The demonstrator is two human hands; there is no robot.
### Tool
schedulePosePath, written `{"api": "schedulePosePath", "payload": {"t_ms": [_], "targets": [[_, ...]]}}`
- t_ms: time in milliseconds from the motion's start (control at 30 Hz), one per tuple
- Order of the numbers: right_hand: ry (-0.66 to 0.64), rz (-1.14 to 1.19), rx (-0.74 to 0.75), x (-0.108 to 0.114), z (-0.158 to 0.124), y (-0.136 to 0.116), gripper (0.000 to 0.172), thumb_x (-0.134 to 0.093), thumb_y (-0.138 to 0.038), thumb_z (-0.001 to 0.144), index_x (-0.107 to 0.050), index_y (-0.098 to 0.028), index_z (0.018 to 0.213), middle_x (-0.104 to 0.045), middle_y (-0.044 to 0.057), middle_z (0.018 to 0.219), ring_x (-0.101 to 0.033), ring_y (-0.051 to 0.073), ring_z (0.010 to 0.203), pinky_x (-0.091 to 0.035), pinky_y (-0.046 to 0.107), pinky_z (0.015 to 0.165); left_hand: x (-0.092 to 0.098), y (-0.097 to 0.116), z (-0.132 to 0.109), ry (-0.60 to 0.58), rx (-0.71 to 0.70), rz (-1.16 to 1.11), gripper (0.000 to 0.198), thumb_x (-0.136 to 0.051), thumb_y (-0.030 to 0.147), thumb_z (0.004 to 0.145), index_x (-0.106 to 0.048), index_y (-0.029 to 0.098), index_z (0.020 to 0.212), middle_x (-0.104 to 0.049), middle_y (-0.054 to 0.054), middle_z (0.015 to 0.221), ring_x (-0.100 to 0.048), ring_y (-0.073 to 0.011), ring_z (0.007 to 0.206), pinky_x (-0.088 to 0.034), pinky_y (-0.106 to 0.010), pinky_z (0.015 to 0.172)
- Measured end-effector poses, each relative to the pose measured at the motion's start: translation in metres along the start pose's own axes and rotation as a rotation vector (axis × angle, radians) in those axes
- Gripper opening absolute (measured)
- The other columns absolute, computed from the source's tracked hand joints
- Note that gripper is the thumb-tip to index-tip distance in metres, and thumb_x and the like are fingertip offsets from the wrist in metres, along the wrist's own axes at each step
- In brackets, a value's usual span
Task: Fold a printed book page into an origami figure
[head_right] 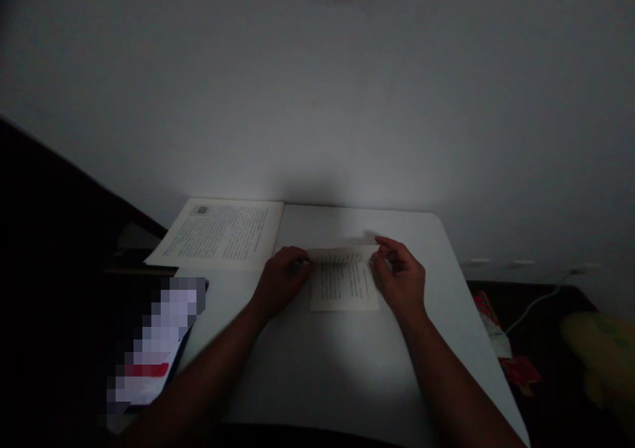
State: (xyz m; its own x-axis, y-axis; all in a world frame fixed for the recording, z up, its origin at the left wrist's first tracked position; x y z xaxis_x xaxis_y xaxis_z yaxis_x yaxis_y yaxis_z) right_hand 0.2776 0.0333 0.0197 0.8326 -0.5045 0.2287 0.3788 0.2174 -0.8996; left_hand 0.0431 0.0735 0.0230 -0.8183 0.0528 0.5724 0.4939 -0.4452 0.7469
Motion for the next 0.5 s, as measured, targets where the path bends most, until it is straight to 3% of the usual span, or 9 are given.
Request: {"api": "schedulePosePath", "payload": {"t_ms": [133,233,500], "targets": [[-0.023,0.020,0.071,0.001,-0.001,-0.004,0.033,-0.062,-0.023,0.077,-0.060,-0.021,0.110,-0.064,0.007,0.103,-0.061,0.021,0.093,-0.048,0.042,0.088,0.001,-0.008,0.001,0.039,0.084,0.043,0.008,-0.058,0.019,0.079,-0.064,0.016,0.083,-0.066,-0.004,0.081,-0.060,-0.0161,0.077,-0.047,-0.031,0.074],[-0.067,-0.050,0.204,0.001,-0.002,-0.016,0.035,-0.061,-0.021,0.078,-0.059,-0.022,0.112,-0.060,0.009,0.111,-0.056,0.024,0.105,-0.043,0.046,0.095,0.006,-0.013,0.001,0.085,0.152,0.037,0.011,-0.058,0.022,0.080,-0.065,0.016,0.085,-0.068,-0.004,0.081,-0.061,-0.0153,0.074,-0.048,-0.029,0.073],[-0.530,-0.324,0.530,-0.036,-0.021,-0.041,0.053,-0.074,-0.035,0.067,-0.057,-0.024,0.115,-0.056,0.010,0.121,-0.048,0.030,0.118,-0.040,0.051,0.098,0.013,-0.016,0.000,0.138,0.226,0.013,0.016,-0.055,0.026,0.082,-0.067,0.016,0.089,-0.071,-0.003,0.081,-0.065,-0.0144,0.072,-0.049,-0.027,0.071]]}}
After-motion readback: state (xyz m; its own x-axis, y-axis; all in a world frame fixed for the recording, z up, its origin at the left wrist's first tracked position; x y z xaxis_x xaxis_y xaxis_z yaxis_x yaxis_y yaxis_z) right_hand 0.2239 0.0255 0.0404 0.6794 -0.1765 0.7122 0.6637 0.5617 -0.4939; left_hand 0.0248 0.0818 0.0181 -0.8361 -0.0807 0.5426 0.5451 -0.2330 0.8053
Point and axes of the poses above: each hand's wrist, its own z-axis towards the middle knuckle, its own x-axis out of the back of the hand, y = z × x, the point moved 7 cm from there along z, towards the middle knuckle
